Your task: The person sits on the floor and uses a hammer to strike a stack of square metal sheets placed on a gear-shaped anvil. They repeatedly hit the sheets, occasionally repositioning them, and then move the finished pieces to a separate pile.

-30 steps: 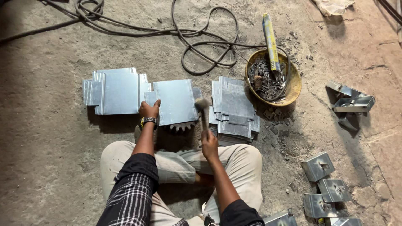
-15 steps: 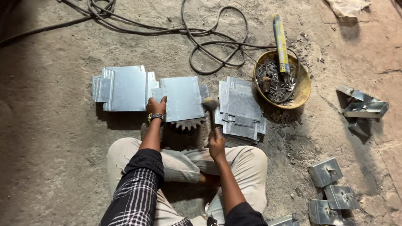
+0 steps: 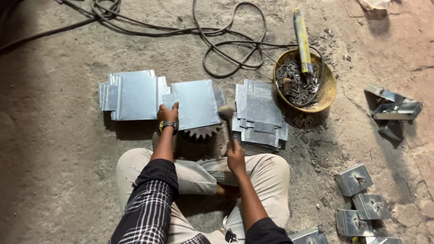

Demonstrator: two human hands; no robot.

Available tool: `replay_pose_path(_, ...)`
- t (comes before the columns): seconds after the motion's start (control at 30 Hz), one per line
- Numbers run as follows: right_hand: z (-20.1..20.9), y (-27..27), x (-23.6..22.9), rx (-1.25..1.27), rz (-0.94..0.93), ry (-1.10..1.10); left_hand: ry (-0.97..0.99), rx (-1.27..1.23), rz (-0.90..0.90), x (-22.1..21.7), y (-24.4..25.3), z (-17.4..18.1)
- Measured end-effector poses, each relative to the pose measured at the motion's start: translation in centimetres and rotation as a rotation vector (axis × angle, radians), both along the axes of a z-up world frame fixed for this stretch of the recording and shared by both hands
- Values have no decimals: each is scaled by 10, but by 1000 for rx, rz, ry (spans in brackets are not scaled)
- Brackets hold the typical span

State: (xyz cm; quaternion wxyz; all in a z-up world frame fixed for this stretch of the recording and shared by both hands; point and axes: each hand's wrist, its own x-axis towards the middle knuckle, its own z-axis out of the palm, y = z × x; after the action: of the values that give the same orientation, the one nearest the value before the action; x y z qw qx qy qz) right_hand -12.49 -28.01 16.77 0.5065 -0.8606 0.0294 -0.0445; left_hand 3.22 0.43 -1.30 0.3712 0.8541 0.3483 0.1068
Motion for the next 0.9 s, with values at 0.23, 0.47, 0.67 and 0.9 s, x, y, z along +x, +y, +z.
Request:
replay_pose_path(0.23, 13, -17, -14, 275, -15, -21, 16, 8, 33, 6, 0, 4)
replay_pose_path(0.47, -2, -11, 0, -252, -18, 222, 9, 40, 48, 8, 1, 8)
replay_pose_path(0.67, -6, -18, -15, 93, -42, -12, 50, 17, 3, 3, 1, -2)
replay_pose_path(0.9, 0, -7, 2, -87, -69, 314, 39, 6, 1, 14, 1, 3)
